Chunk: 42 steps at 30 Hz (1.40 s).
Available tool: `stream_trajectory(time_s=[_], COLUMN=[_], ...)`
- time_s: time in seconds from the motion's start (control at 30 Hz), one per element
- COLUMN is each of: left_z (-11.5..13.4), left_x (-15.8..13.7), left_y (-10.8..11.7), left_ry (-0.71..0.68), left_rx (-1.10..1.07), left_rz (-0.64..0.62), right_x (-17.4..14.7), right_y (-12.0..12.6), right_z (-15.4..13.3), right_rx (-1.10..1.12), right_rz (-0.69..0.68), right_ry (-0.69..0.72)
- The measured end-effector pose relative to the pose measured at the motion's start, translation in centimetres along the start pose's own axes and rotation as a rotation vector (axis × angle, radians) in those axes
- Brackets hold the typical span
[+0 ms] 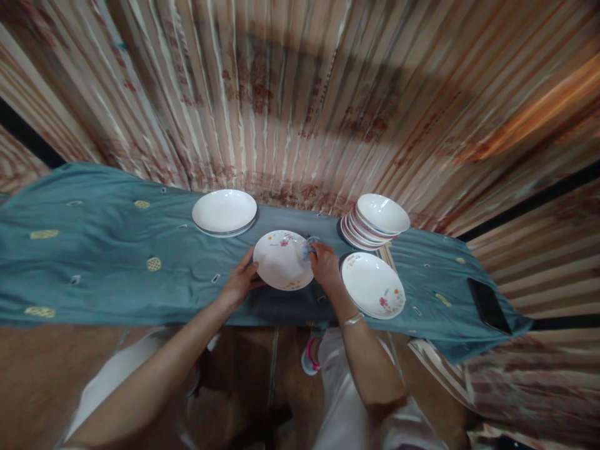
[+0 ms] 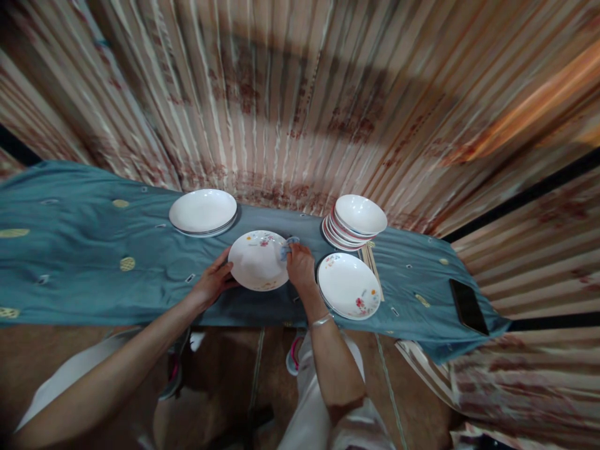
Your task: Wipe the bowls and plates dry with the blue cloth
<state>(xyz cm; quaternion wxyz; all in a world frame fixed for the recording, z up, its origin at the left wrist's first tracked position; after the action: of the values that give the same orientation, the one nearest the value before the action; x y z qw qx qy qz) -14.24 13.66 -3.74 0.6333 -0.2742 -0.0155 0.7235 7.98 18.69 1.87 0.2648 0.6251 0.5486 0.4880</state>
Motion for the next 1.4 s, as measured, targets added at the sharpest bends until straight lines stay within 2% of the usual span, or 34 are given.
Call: stream_trajectory(time_s=[0.13, 0.37, 0.7, 1.03, 1.2, 1.4], left_z=[-0.1, -0.4, 0.3, -0.1, -0.3, 0.3], left_x=[0.1, 0.3, -0.7, -0.6, -0.6, -1.0], left_y=[0.1, 0.3, -0.5, -0.3, -0.3, -0.9], left_ry=[-0.011, -0.015, -0.008, 0.019, 0.059, 0.077], left_rx=[-0.004, 0.003, -0.022, -0.04, -0.087, -0.133], left_rz=[-0.01, -0.012, -0.031, -0.023, 0.008, -0.061], right_x=[1.1, 2.5, 3.5, 2.4, 1.4, -0.2], right_y=[-0.5, -1.9, -3.4, -5.1, -4.9, -4.3], right_z=[-0.7, -3.1, -7.1, -10.9, -12.1, -12.8], right_rx=[-0.033, -0.079, 0.1, 0.335, 0.451, 0.499], right_rz=[-0.028, -0.136, -0.048, -0.062, -0.087, -0.152], right_ry=[-0.023, 0.022, 0.178, 0.323, 0.39, 0.434])
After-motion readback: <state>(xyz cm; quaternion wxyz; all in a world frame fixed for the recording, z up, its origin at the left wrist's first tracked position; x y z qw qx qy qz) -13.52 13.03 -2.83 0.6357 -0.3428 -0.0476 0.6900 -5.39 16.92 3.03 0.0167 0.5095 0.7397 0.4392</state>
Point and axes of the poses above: each hand's wrist, its own x-axis towards the middle knuckle, its own y-axis out of the back of the hand, z = x × y, the point moved 9 cm from there along x, towards the middle knuckle, and after that the axes turned 4 degrees about z, right-handed, at the moved point
